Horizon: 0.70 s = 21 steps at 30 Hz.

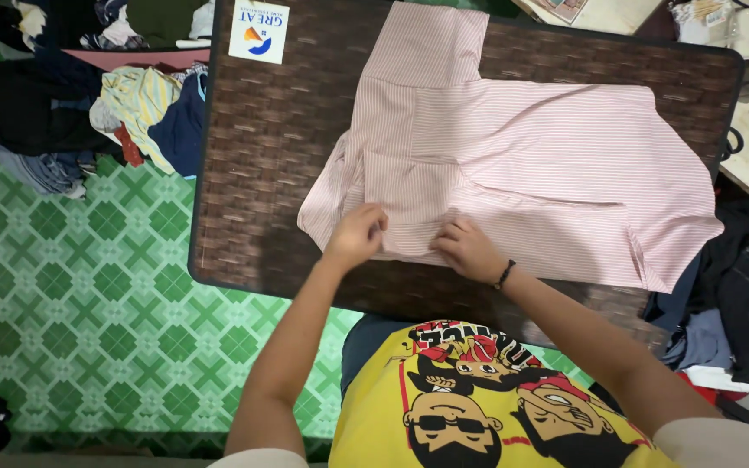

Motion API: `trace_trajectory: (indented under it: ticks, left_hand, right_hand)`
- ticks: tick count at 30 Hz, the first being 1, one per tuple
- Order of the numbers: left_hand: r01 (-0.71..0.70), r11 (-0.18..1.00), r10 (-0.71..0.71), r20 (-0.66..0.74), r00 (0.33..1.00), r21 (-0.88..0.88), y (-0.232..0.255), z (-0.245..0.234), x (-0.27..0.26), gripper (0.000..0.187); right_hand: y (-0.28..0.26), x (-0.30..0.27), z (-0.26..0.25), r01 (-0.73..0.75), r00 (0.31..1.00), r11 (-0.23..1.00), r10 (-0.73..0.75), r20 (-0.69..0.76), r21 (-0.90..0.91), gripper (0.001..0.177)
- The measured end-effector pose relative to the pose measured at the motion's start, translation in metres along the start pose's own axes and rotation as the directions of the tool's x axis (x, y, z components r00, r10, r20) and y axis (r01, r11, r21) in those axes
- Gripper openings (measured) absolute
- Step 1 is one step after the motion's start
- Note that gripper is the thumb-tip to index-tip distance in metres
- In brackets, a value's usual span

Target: The person is folding various shirts on a table.

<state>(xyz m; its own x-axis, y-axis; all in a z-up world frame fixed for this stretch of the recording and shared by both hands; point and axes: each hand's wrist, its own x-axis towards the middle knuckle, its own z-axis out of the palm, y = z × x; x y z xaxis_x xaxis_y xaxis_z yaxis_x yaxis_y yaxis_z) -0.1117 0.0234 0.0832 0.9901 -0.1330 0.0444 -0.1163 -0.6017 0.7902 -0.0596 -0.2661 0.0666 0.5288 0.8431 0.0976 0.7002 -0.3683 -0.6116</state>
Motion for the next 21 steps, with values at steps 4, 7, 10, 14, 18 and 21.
trace_trajectory:
  ticks: [4, 7, 10, 14, 18, 21]
  left_hand:
    - [0.129, 0.991, -0.129, 0.012, 0.992, -0.032, 0.023, -0.007, 0.018, 0.016]
    - [0.020, 1.000, -0.022, -0.133, 0.991, -0.016, 0.027, 0.023, 0.040, 0.020]
    - [-0.120, 0.989, 0.132, -0.148, 0.980, 0.088, 0.022, 0.051, 0.060, 0.037]
    - [-0.150, 0.947, 0.165, -0.028, 0.986, 0.284, -0.020, 0.090, 0.073, 0.053]
    - [0.061, 0.909, -0.069, 0.005, 0.998, 0.412, -0.031, 0.080, 0.094, 0.068]
    - [0.176, 0.889, -0.146, -0.102, 0.984, 0.423, -0.044, 0.070, 0.116, 0.076]
  right_hand:
    - [-0.005, -0.003, -0.006, -0.011, 1.000, 1.000, 0.010, 0.013, 0.009, 0.032]
    - [0.007, -0.013, 0.001, -0.110, 0.972, 0.993, 0.100, -0.211, -0.034, 0.034]
    - [0.017, -0.003, -0.017, -0.144, 0.919, 0.983, 0.090, -0.383, -0.115, 0.046]
    - [0.050, -0.019, -0.027, -0.349, 0.883, 0.905, 0.231, -0.408, -0.244, 0.055]
    - [0.089, -0.060, -0.038, -0.564, 0.799, 0.795, 0.455, -0.393, -0.225, 0.061]
    - [0.124, -0.085, -0.046, -0.652, 0.738, 0.712, 0.519, -0.431, -0.261, 0.059]
